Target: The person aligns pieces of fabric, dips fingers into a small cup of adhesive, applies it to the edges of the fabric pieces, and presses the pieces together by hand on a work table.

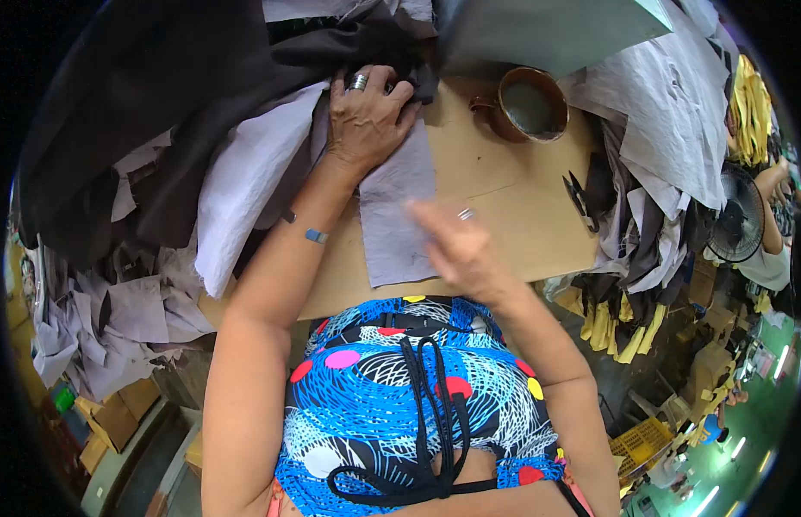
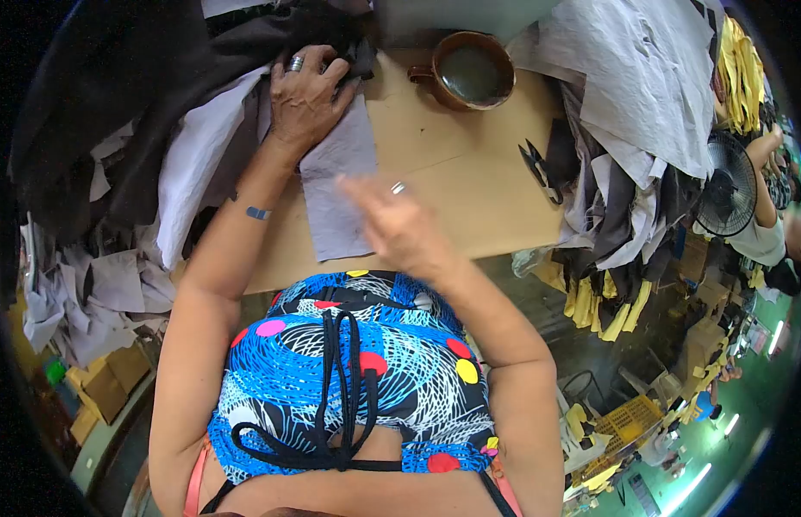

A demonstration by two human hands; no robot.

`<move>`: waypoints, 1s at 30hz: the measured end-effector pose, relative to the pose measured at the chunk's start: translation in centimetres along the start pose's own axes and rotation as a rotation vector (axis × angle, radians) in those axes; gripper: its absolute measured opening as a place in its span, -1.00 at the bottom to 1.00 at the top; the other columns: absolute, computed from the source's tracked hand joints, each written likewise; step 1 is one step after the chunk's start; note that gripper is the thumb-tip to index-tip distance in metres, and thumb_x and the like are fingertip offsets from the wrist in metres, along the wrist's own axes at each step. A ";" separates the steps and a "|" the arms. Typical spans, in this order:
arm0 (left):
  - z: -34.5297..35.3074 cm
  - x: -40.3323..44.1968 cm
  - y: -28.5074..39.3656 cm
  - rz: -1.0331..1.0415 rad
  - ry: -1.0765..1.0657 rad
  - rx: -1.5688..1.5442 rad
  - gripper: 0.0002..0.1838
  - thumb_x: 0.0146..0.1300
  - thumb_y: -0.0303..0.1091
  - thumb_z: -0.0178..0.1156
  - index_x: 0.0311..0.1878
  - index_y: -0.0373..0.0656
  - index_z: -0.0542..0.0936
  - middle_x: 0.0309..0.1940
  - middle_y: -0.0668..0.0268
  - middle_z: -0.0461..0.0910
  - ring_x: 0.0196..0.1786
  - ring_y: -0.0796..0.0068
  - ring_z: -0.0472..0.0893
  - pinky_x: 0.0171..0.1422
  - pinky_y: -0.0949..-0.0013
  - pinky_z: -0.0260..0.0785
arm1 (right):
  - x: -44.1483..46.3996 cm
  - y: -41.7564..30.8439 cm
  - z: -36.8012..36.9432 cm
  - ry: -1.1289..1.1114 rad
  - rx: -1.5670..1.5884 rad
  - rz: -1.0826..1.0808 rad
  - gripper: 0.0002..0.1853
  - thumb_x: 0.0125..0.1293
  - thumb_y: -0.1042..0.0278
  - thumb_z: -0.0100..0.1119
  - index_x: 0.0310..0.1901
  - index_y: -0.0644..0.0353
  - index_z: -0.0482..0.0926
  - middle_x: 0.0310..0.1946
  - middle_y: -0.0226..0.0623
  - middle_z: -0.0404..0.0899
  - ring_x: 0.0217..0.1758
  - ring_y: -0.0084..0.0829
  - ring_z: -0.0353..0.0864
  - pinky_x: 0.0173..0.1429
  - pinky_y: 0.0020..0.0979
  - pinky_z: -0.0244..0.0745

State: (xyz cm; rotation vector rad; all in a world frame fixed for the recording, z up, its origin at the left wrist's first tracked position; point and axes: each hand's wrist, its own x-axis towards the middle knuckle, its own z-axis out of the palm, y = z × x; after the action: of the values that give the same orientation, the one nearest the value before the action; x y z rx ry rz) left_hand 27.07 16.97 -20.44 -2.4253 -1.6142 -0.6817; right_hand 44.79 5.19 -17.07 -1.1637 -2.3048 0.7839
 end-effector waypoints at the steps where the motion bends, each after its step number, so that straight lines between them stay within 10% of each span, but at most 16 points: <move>1: 0.2 -0.1 0.0 0.011 0.016 -0.001 -0.71 0.05 -0.11 0.25 -0.22 -0.02 0.50 -0.05 0.34 0.45 0.06 0.29 0.46 0.15 -0.02 0.21 | 0.1 0.7 -1.5 0.052 0.107 0.108 -0.34 -0.08 0.54 0.16 0.19 0.12 0.34 0.04 -0.16 0.47 0.09 -0.17 0.45 0.19 -0.14 0.29; 5: 0.7 -0.2 -0.2 0.077 0.046 -0.051 -0.68 0.03 -0.12 0.27 -0.20 -0.03 0.48 0.00 0.36 0.43 0.10 0.23 0.42 0.19 0.00 0.20 | 2.9 3.3 -9.2 0.310 -0.634 0.139 -0.40 -0.11 0.40 0.28 0.09 0.08 0.43 0.17 -0.19 0.33 0.25 -0.14 0.28 0.15 -0.15 0.32; 14: -0.2 -0.7 -1.5 0.099 -0.131 -0.277 -0.44 -0.07 -0.13 0.36 0.01 -0.04 0.40 0.22 0.29 0.29 0.27 -0.06 0.25 0.27 -0.02 0.19 | 4.8 5.9 -10.3 -0.009 -0.790 0.371 -0.43 -0.20 0.23 0.36 0.00 0.02 0.54 0.34 -0.29 0.12 0.37 -0.16 0.10 0.25 -0.14 0.22; 26: -0.5 -1.1 -1.9 0.202 -0.146 -0.142 -0.40 -0.06 -0.08 0.35 0.09 0.11 0.39 0.29 0.28 0.24 0.28 -0.11 0.23 0.29 0.04 0.20 | 3.1 2.7 -9.9 0.156 -0.784 0.065 -0.67 -0.19 0.47 0.20 -0.25 0.10 0.56 0.14 -0.28 0.34 0.20 -0.21 0.30 0.13 -0.12 0.27; 30: 0.1 -1.3 -2.5 0.160 -0.147 -0.214 -0.30 -0.04 -0.01 0.32 0.19 0.02 0.33 0.28 0.25 0.25 0.28 -0.05 0.25 0.30 0.07 0.20 | 4.1 1.8 -5.6 0.186 -0.347 -0.015 -0.69 -0.09 0.57 0.13 -0.22 0.14 0.55 -0.03 -0.23 0.42 0.06 -0.18 0.40 0.05 -0.22 0.35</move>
State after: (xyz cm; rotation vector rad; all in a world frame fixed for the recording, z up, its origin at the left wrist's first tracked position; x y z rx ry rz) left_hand 24.44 16.97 -21.41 -2.7812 -1.4403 -0.6962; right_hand 46.94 11.00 -13.56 -1.3000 -2.3446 0.2598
